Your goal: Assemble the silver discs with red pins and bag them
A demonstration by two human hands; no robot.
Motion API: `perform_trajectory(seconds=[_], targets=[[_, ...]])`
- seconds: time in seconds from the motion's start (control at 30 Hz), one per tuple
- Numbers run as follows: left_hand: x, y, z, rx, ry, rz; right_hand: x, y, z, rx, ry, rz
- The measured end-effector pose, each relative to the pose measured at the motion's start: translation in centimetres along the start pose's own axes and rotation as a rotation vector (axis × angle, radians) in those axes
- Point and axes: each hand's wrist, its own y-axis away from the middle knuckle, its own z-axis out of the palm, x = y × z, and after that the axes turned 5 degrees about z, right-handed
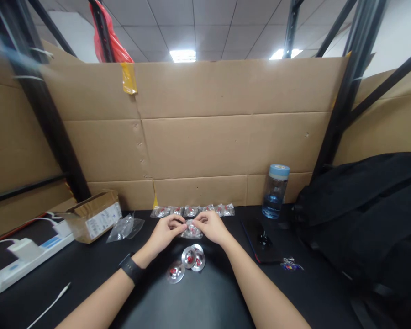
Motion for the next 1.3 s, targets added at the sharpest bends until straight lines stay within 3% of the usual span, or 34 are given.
perform_trajectory(seconds=[0.13, 0.4, 0.6, 1.3], targets=[[0.0, 0.0, -0.4, -0.11, 0.021, 0.041, -1.3, 0.4, -0.7, 0.022, 0.082, -0.075], [1.7, 0.8, 0.2, -0.139, -0.016, 0.113, -3.5, 1.7, -0.9, 0.004, 0.312, -0.276], [1.6, 0.9, 0.7, -0.191, 0.005, 0.104, -3.4, 1.6, -0.8, 0.067, 0.357, -0.296], [3.3, 1.0, 0.4, -0.099, -0.022, 0.201, -3.6, 1.7, -0.2, 0.094, 0.396, -0.345]])
